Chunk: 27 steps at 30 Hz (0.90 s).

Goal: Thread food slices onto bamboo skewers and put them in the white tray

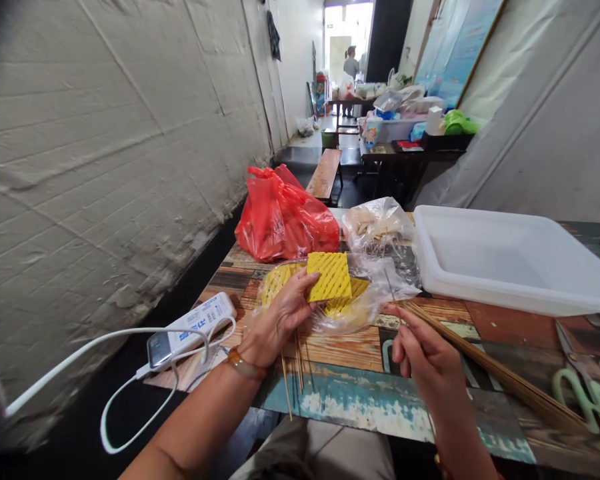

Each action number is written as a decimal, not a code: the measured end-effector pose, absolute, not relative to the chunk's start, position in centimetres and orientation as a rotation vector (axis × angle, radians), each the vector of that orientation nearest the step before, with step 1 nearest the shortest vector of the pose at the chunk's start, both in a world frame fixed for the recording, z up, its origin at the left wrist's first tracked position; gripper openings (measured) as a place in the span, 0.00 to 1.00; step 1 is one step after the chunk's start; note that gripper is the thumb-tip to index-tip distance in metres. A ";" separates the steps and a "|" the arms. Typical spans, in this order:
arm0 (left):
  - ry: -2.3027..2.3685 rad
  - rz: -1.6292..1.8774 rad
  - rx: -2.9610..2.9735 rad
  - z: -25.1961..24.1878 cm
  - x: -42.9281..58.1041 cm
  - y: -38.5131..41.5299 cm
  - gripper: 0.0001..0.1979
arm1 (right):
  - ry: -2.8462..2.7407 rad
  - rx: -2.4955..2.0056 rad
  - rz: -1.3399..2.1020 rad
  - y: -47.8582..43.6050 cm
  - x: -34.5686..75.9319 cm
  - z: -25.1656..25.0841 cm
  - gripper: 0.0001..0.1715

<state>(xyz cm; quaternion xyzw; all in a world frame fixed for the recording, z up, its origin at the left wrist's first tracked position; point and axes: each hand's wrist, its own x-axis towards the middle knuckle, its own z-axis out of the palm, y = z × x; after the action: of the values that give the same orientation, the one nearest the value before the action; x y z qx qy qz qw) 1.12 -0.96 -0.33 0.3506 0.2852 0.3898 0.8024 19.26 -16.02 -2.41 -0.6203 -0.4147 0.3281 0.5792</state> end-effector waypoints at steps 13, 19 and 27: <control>0.695 0.759 0.599 -0.9 1.9 -1.2 0.10 | -1.341 -1.384 0.858 -9.1 19.7 -1.0 0.10; 0.681 0.744 0.466 -1.1 1.8 -1.0 0.11 | -1.320 -1.291 0.975 -8.7 20.0 -3.8 0.08; 0.657 0.832 0.466 0.0 1.8 -1.2 0.11 | -1.121 -1.254 1.078 -9.9 20.7 -4.9 0.08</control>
<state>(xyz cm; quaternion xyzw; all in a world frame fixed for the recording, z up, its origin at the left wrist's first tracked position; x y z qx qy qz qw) 1.81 -1.16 -0.04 0.2200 0.3103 0.3933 0.8370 20.75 -9.88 -4.91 -0.5278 -0.4718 0.4536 0.5414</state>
